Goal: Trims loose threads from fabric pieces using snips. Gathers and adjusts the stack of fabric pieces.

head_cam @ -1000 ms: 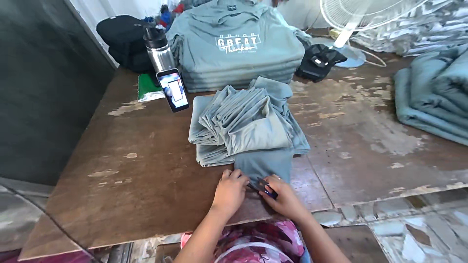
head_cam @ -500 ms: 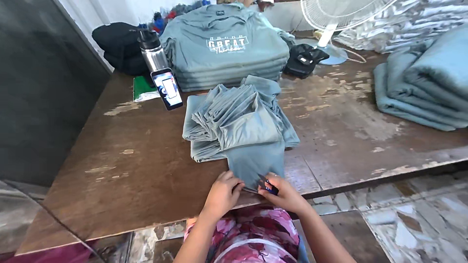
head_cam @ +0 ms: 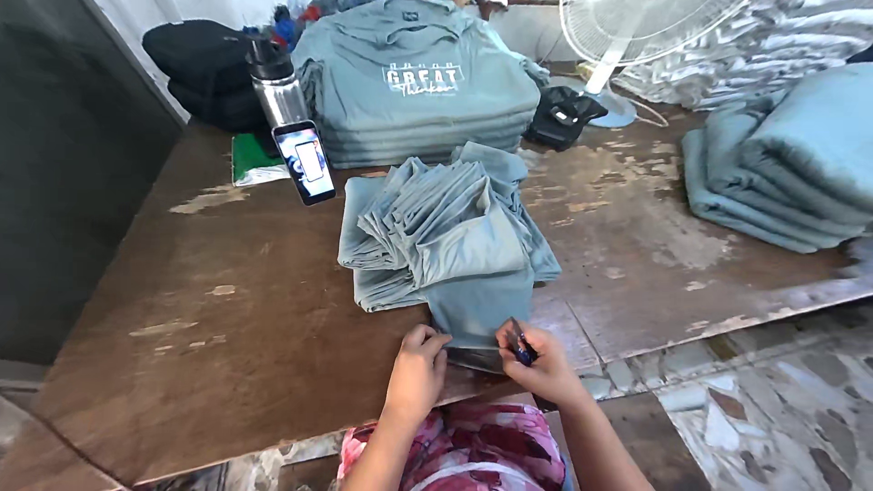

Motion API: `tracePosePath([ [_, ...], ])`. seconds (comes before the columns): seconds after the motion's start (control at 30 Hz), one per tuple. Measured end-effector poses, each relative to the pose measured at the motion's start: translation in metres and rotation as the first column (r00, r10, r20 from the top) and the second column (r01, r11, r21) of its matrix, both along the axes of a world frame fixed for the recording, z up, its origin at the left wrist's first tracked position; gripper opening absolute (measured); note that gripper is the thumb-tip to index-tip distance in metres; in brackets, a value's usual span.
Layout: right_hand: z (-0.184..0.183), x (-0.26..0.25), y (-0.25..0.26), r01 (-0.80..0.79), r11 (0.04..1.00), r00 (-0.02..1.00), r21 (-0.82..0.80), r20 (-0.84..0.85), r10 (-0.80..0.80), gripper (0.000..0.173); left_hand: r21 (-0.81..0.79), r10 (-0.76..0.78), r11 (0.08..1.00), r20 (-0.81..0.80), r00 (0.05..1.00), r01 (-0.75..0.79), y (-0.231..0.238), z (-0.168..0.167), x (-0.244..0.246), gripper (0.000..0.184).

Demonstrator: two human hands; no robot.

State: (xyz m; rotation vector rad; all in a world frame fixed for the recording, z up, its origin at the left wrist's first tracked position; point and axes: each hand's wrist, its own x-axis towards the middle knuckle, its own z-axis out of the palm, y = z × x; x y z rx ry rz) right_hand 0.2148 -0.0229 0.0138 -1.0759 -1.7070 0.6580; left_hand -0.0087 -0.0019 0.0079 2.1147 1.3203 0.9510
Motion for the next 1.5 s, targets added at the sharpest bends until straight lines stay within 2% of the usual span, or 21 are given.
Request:
tracePosePath([
  [0.17, 0.018, -0.004, 0.030, 0.134, 0.966, 0.990, 0.220, 0.005, -0.139, 0.007, 0.065, 0.008, 0.998, 0.087, 0.996, -0.013, -0.001, -0.005, 0.004, 0.024],
  [0.23, 0.014, -0.013, 0.040, 0.181, 0.960, 0.983, 0.212, 0.005, -0.186, 0.009, -0.065, 0.041, 0.998, 0.265, 0.963, -0.025, 0.002, 0.000, 0.007, 0.030],
  [0.27, 0.010, -0.019, 0.041, 0.183, 0.968, 0.983, 0.170, 0.005, -0.186, 0.009, -0.181, 0.067, 0.983, 0.400, 0.914, 0.008, 0.003, 0.003, 0.006, 0.037],
  [0.33, -0.002, -0.029, 0.040, 0.116, 0.991, 0.992, 0.059, 0.031, -0.118, 0.012, -0.374, 0.162, 0.917, 0.674, 0.721, 0.143, 0.004, 0.008, 0.005, 0.047],
  [0.4, -0.015, -0.036, 0.034, 0.028, 0.999, 0.998, -0.027, 0.052, -0.027, 0.013, -0.411, 0.236, 0.877, 0.820, 0.522, 0.250, 0.001, 0.002, 0.005, 0.043],
  [0.47, -0.022, -0.038, 0.026, -0.006, 0.998, 0.999, -0.057, 0.051, 0.008, 0.018, -0.354, 0.211, 0.897, 0.869, 0.447, 0.265, -0.002, -0.004, 0.006, 0.036],
  [0.57, -0.020, -0.033, 0.014, -0.035, 0.995, 0.998, -0.095, 0.050, 0.039, 0.040, -0.303, 0.183, 0.932, 0.866, 0.465, 0.198, -0.007, -0.006, 0.010, 0.039],
  [0.63, -0.018, -0.028, 0.011, -0.055, 0.994, 0.989, -0.094, 0.130, 0.067, 0.045, -0.311, 0.213, 0.942, 0.842, 0.496, 0.124, -0.007, -0.004, 0.013, 0.029],
  [0.73, -0.018, -0.024, 0.006, -0.054, 0.995, 0.960, -0.080, 0.269, 0.074, 0.044, -0.304, 0.228, 0.950, 0.828, 0.512, 0.068, -0.005, -0.005, 0.014, 0.015],
  [0.83, -0.019, -0.024, 0.003, -0.034, 0.997, 0.950, -0.070, 0.306, 0.054, 0.042, -0.296, 0.215, 0.952, 0.831, 0.512, 0.080, -0.008, -0.007, 0.012, 0.009],
  [1.0, -0.013, -0.032, 0.002, 0.020, 0.998, 0.932, -0.055, 0.363, 0.002, 0.043, -0.231, 0.133, 0.964, 0.849, 0.511, 0.134, -0.014, -0.008, 0.006, 0.012],
  [1.1, -0.010, -0.039, 0.003, 0.029, 0.997, 0.926, -0.073, 0.378, 0.001, 0.045, -0.214, 0.102, 0.968, 0.812, 0.575, 0.130, -0.017, -0.007, 0.002, 0.013],
  [1.23, -0.008, -0.045, 0.006, 0.037, 0.998, 0.885, -0.040, 0.465, -0.014, 0.045, -0.202, 0.088, 0.971, 0.802, 0.591, 0.130, -0.017, -0.007, 0.001, 0.014],
  [1.3, -0.009, -0.044, 0.007, 0.040, 0.998, 0.892, -0.052, 0.452, -0.012, 0.048, -0.198, 0.090, 0.972, 0.811, 0.578, 0.126, -0.016, -0.007, 0.002, 0.017],
  [1.4, -0.009, -0.039, 0.007, 0.026, 0.995, 0.921, -0.093, 0.388, 0.012, 0.054, -0.251, 0.145, 0.960, 0.821, 0.552, 0.120, -0.013, -0.004, 0.004, 0.034],
  [1.5, -0.009, -0.033, 0.005, 0.016, 0.992, 0.935, -0.125, 0.355, 0.029, 0.055, -0.302, 0.210, 0.949, 0.813, 0.544, 0.085, -0.010, -0.004, 0.004, 0.019],
])
